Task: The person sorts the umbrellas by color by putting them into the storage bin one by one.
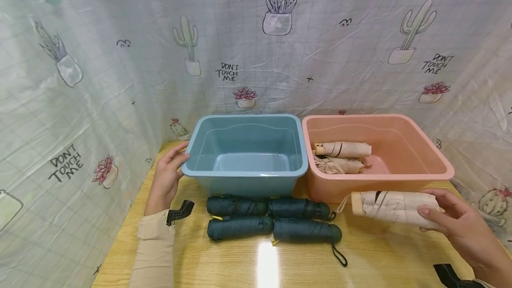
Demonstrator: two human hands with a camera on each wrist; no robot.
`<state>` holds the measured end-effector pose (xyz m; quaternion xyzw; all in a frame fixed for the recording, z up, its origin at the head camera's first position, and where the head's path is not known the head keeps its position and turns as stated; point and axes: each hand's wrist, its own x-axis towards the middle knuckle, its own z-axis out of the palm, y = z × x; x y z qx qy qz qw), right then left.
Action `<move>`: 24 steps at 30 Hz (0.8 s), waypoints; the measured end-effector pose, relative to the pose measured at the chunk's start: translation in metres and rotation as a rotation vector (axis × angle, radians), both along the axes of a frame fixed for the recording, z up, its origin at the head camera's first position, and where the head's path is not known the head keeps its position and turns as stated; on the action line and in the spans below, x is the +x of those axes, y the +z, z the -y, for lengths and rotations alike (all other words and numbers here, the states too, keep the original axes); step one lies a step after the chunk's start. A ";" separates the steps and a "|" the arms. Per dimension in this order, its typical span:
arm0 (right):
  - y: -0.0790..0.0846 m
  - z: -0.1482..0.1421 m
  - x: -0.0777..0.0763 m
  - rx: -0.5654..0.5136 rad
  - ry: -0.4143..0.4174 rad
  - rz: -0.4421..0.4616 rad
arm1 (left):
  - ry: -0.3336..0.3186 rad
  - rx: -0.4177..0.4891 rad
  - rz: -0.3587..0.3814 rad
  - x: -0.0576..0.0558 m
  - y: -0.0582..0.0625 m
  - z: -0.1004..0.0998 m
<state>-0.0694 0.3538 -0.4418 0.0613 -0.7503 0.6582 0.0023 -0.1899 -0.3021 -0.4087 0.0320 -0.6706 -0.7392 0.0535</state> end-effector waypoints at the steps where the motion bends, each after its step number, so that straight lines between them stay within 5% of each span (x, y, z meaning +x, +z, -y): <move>1: 0.001 0.000 0.000 -0.007 0.006 -0.004 | 0.002 0.000 0.002 0.000 0.000 0.000; 7: 0.006 -0.002 -0.003 -0.110 0.090 -0.069 | -0.001 -0.003 0.001 -0.001 -0.002 0.000; 14: 0.016 -0.003 -0.005 -0.107 0.140 -0.095 | -0.004 0.000 0.002 -0.001 -0.004 0.001; 24: 0.034 0.003 -0.011 -0.166 0.147 -0.091 | 0.005 -0.008 0.006 0.000 -0.001 0.001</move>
